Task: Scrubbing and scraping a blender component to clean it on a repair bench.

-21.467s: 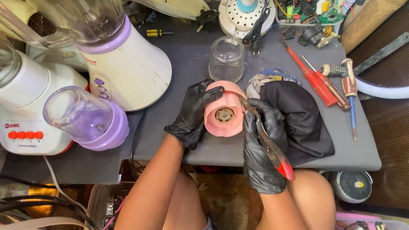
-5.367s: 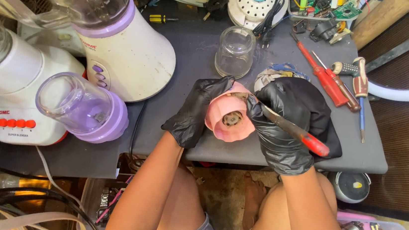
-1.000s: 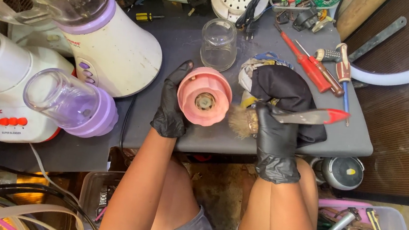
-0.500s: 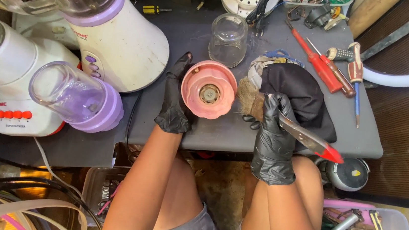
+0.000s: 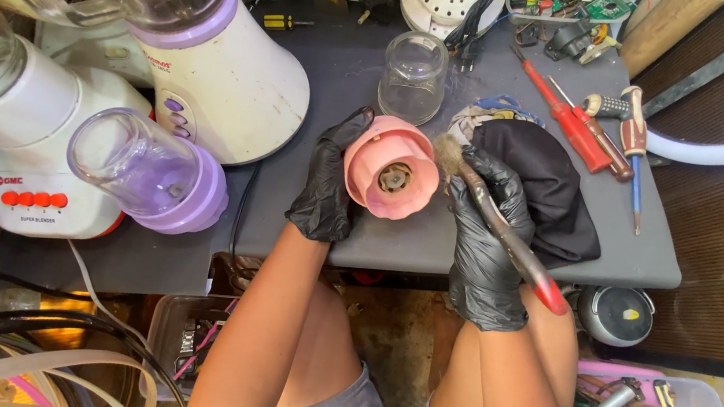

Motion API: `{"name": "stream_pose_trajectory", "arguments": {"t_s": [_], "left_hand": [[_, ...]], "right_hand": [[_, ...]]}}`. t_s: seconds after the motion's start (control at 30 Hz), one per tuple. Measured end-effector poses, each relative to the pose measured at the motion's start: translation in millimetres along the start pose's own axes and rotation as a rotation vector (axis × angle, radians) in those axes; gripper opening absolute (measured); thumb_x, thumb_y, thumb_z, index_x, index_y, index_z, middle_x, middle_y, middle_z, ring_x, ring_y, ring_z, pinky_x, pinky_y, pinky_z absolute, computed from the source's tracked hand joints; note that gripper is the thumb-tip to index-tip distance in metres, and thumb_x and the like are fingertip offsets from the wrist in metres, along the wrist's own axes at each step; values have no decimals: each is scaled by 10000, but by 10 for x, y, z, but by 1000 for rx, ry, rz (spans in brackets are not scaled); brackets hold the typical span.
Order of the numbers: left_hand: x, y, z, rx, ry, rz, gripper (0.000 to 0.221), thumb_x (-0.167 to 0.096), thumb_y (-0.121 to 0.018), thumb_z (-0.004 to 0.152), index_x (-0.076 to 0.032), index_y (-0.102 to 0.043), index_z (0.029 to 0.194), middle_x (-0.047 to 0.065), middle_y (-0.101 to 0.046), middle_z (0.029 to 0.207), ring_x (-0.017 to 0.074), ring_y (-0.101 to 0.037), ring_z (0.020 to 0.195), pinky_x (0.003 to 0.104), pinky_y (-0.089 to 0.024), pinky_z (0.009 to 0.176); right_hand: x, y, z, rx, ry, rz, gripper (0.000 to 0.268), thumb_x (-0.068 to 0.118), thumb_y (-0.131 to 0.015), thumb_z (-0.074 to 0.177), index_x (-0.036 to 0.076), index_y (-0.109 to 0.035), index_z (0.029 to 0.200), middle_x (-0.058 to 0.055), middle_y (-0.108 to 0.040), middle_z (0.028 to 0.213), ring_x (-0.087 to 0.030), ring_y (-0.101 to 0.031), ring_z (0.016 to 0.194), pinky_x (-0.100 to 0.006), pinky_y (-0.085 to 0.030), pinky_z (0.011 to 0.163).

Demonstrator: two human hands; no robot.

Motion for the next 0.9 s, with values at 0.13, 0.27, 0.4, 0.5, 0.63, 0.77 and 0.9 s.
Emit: {"name": "stream_pose_trajectory", "arguments": {"t_s": [0.13, 0.27, 0.4, 0.5, 0.63, 0.77, 0.9], "left_hand": [[-111, -73, -116, 15, 41, 0, 229, -129, -718, 858, -11, -783, 1044, 188, -746, 1083, 254, -695, 1027, 427, -541, 990], [-142, -276, -306, -16, -130, 207, 216, -149, -682, 916, -9, -769, 1057, 232, -739, 1076, 318, -703, 1095, 384, -558, 980], [-164, -215, -241, 28, -168, 323, 205, -151, -661, 919, -24, -788, 1019, 199, -753, 1080, 294, -705, 1101, 397, -546, 1026], [-122, -62, -87, 184, -138, 219, 217, -143, -642, 935, -5, -772, 1040, 181, -747, 1093, 289, -699, 1085, 403, -550, 1025], [-152, -12, -65, 244, -116, 229, 233, -117, -615, 924, 27, -760, 1037, 218, -739, 1062, 319, -687, 1085, 447, -554, 1002], [-231, -105, -111, 138, -16, 232, 253, -119, -627, 896, 15, -759, 1065, 243, -730, 1102, 287, -656, 1148, 444, -508, 1038], [-96, 7, -42, 135, -61, 276, 276, -118, -614, 893, 25, -752, 1084, 241, -726, 1108, 317, -658, 1157, 430, -512, 1035]], "right_hand": [[14, 69, 44, 108, 74, -43, 269, 252, -811, 889, 108, -773, 1113, -171, -689, 1268, -352, -614, 1238, -425, -462, 1100], [56, 85, 109, 215, 152, -86, 280, 237, -828, 867, 123, -775, 1116, -157, -685, 1290, -358, -615, 1241, -426, -487, 1077], [88, 108, 200, 287, 204, -113, 290, 227, -840, 852, 133, -776, 1119, -148, -681, 1304, -362, -615, 1243, -426, -503, 1061], [208, 98, 294, 359, 264, -142, 303, 217, -851, 837, 144, -778, 1121, -138, -678, 1318, -365, -615, 1246, -427, -520, 1045], [152, 133, 369, 491, 217, -59, 364, 190, -682, 961, 38, -661, 1291, -186, -646, 1339, -346, -614, 1249, -417, -526, 1050], [-156, 59, 489, 597, 263, -167, 579, 228, -811, 859, 70, -630, 1386, -239, -581, 1416, -435, -538, 1306, -463, -501, 1044], [3, 73, 502, 645, 232, -150, 617, 169, -822, 845, 34, -607, 1407, -286, -561, 1407, -470, -530, 1290, -473, -508, 1032]]}}
Point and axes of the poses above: each hand's wrist, its own z-axis towards the middle knuckle, its own y-axis out of the back of the hand, x = y × z, the point moved 1 cm from there along z, towards the middle knuckle
